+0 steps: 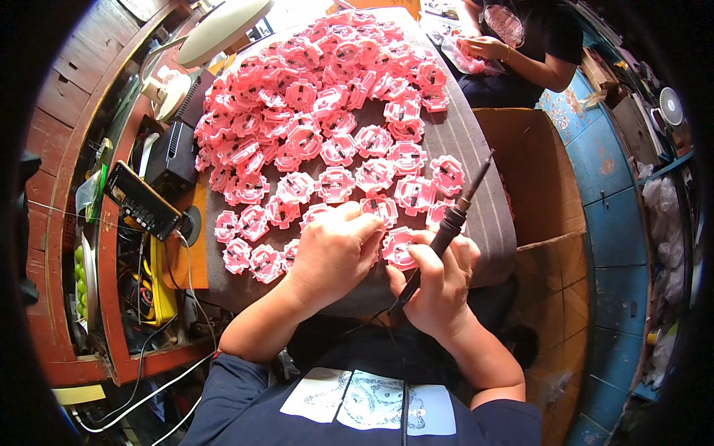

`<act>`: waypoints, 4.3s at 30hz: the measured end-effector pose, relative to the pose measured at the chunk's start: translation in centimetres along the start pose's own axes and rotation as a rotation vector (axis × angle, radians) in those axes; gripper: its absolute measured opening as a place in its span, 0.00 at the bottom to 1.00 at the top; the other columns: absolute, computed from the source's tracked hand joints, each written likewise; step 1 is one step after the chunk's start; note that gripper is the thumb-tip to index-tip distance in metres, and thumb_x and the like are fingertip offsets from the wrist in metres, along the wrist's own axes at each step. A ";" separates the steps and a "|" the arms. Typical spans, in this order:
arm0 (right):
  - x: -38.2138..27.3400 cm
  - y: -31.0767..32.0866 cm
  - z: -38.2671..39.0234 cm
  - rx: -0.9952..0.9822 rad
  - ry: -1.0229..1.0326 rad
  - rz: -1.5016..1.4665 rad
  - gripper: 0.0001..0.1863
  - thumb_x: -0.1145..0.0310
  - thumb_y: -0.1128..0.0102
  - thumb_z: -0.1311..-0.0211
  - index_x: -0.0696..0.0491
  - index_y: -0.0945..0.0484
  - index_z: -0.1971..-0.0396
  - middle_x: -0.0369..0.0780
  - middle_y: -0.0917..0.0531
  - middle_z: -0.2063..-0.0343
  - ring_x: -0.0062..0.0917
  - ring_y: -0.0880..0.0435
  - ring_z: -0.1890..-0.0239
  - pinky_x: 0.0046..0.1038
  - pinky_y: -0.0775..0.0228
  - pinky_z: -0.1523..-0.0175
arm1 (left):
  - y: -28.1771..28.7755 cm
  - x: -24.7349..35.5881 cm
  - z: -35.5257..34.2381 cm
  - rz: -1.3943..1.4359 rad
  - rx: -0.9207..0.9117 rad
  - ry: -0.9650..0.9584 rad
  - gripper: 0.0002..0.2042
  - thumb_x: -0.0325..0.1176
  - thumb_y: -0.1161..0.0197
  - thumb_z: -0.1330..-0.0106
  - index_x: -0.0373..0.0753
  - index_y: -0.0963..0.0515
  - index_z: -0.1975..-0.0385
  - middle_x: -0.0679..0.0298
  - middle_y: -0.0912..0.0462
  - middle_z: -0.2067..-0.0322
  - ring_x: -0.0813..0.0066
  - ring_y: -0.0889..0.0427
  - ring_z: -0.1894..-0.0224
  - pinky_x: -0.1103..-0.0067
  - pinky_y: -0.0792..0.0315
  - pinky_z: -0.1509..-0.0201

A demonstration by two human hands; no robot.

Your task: The person uses a soldering iron to apply heat to small pink plastic components on a workbench. They pick up individual parts, apply the soldering iron to specific points, and place the finished pieces back on the table. A second person is visible in the background performing similar work.

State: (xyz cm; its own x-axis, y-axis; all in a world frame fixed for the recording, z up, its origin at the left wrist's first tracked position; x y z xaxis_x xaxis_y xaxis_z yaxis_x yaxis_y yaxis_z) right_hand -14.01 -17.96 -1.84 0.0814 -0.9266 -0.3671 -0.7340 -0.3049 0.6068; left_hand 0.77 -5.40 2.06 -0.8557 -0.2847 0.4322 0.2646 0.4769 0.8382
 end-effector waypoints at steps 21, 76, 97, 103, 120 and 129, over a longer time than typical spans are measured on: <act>8.0 7.1 -0.5 0.317 -0.132 -0.356 0.37 0.39 0.48 0.22 0.60 0.25 0.35 0.46 0.13 0.67 0.31 0.15 0.68 0.32 0.23 0.60 | 3.7 5.3 -6.4 0.219 0.385 -0.240 0.10 0.16 0.27 0.42 0.33 0.14 0.61 0.56 0.15 0.69 0.64 0.14 0.68 0.73 0.20 0.63; 10.3 7.7 -2.8 0.064 -0.074 -0.331 0.14 0.70 0.31 0.42 0.55 0.22 0.57 0.39 0.22 0.79 0.33 0.25 0.82 0.34 0.30 0.73 | -3.3 3.0 -8.4 0.130 0.069 -0.140 0.13 0.21 0.27 0.45 0.35 0.16 0.59 0.58 0.14 0.61 0.58 0.14 0.63 0.68 0.20 0.59; 10.3 7.8 -2.9 0.051 -0.057 -0.338 0.15 0.71 0.32 0.42 0.55 0.23 0.56 0.39 0.22 0.79 0.32 0.25 0.82 0.34 0.30 0.73 | -3.5 2.9 -8.7 0.139 0.066 -0.150 0.12 0.21 0.27 0.42 0.34 0.16 0.58 0.56 0.14 0.61 0.56 0.13 0.61 0.66 0.20 0.57; 10.3 7.7 -2.8 0.050 -0.049 -0.335 0.15 0.72 0.32 0.43 0.55 0.23 0.56 0.39 0.22 0.79 0.32 0.25 0.82 0.34 0.31 0.73 | -3.6 2.9 -8.6 0.143 0.060 -0.141 0.12 0.21 0.27 0.41 0.34 0.16 0.57 0.56 0.14 0.61 0.56 0.13 0.61 0.66 0.20 0.56; 10.2 8.5 -1.2 0.098 -0.129 -0.316 0.14 0.70 0.33 0.41 0.54 0.23 0.56 0.40 0.23 0.77 0.32 0.25 0.80 0.34 0.32 0.73 | -3.9 3.0 -8.3 0.205 0.097 -0.137 0.12 0.20 0.28 0.42 0.34 0.16 0.57 0.56 0.14 0.61 0.56 0.13 0.60 0.66 0.19 0.56; 10.1 8.7 -1.0 0.092 -0.129 -0.301 0.15 0.71 0.33 0.44 0.53 0.23 0.57 0.39 0.23 0.77 0.32 0.25 0.80 0.34 0.30 0.71 | -4.2 3.2 -8.6 0.195 0.074 -0.195 0.14 0.21 0.27 0.43 0.34 0.16 0.56 0.55 0.13 0.59 0.55 0.13 0.58 0.66 0.18 0.53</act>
State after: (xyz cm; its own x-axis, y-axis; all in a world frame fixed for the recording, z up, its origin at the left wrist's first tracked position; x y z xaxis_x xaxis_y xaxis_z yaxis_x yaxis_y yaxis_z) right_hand -18.94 -30.15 0.44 0.2218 -0.7608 -0.6099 -0.7483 -0.5338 0.3937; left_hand 0.76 -15.44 2.74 -0.8629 -0.0194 0.5050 0.4060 0.5684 0.7156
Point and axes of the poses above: each hand's wrist, its own z-axis away from the middle knuckle, its own y-axis out of the back of the hand, x = y × z, the point moved 1 cm from there along -z, towards the middle knuckle
